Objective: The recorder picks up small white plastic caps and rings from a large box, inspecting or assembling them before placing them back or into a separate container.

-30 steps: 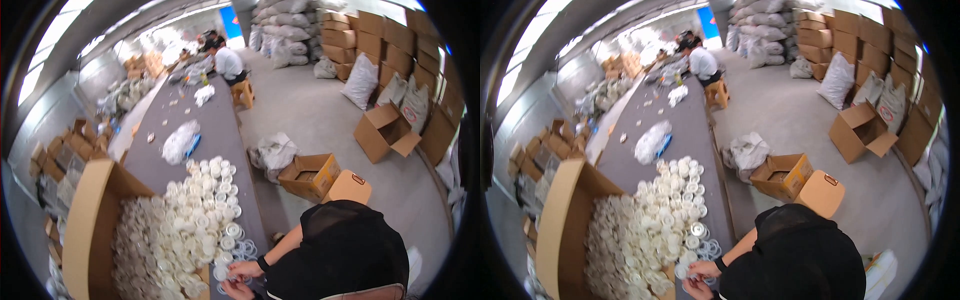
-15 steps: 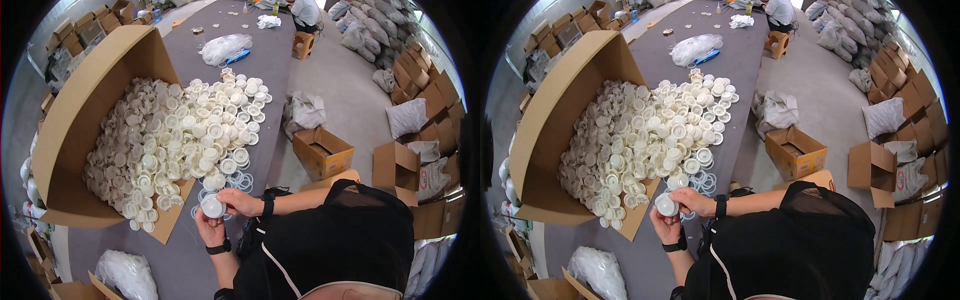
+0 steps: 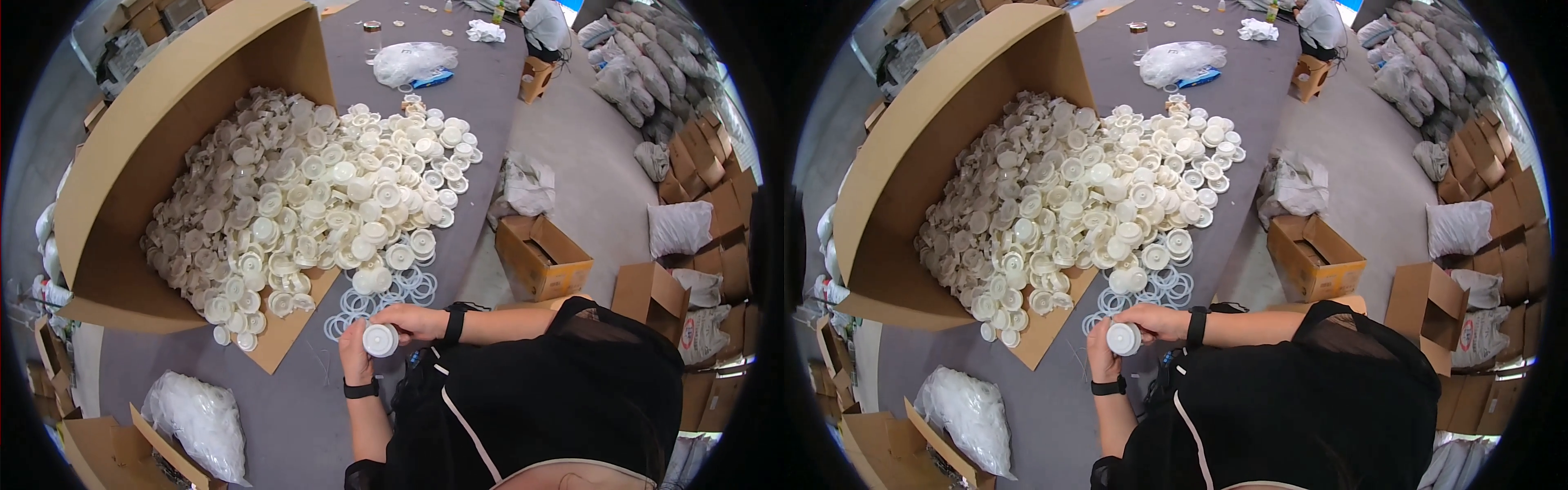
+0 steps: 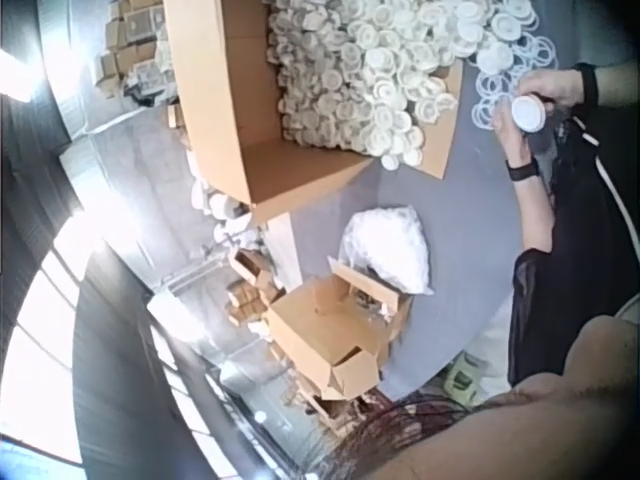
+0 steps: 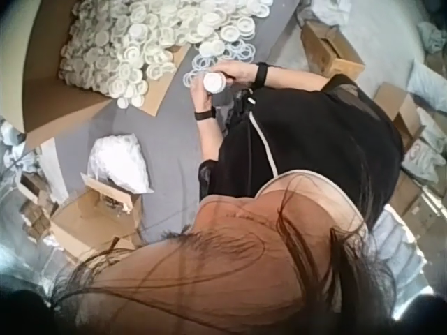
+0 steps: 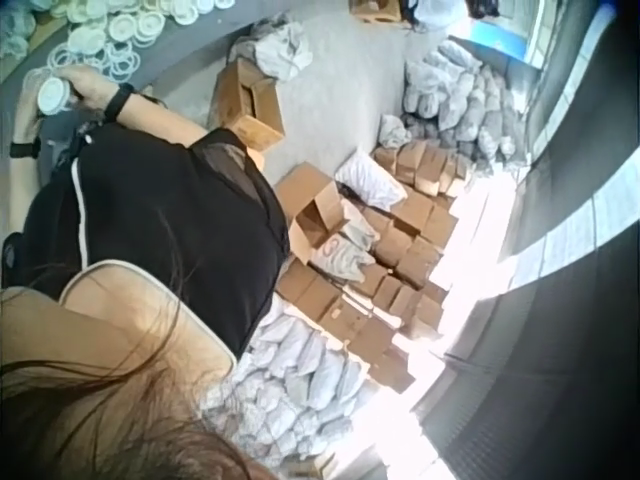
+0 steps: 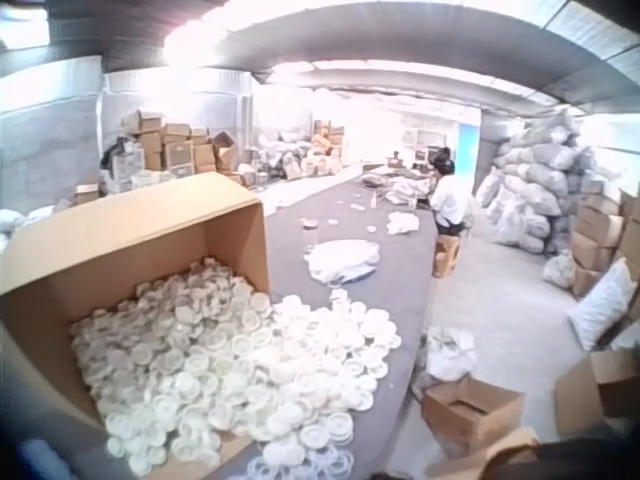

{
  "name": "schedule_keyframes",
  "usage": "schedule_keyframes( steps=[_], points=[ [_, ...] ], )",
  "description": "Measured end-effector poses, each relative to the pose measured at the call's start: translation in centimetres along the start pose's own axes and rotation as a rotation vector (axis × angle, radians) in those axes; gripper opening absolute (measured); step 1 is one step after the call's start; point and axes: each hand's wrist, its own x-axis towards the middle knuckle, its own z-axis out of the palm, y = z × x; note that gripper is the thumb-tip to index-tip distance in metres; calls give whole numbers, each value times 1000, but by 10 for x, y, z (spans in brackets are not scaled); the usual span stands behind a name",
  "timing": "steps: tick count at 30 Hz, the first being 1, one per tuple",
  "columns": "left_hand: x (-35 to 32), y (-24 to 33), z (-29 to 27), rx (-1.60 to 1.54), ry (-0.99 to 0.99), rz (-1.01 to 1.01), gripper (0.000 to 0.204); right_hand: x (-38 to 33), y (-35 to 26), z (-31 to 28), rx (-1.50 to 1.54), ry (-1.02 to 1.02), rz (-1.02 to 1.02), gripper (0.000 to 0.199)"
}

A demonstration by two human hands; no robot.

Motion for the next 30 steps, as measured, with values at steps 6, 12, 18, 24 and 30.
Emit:
schedule_keyframes(
  steps=[6, 12, 18, 24, 30],
  points=[
    [65, -18, -63, 389, 189, 271, 16, 27, -37, -22, 124, 381, -275, 25],
    [109, -1, -88, 1079, 509, 609, 31, 20, -93, -30, 335, 445, -572, 33],
    [124, -10, -106, 401, 505, 563, 22, 26, -14, -49, 249, 287, -47, 30],
    [61, -29, -54, -10, -254, -176, 18, 33, 31, -41, 53, 191, -6, 35],
    [65, -43, -78, 1041, 571, 597, 19, 33, 50, -49, 32, 376, 47, 19]
  ],
)
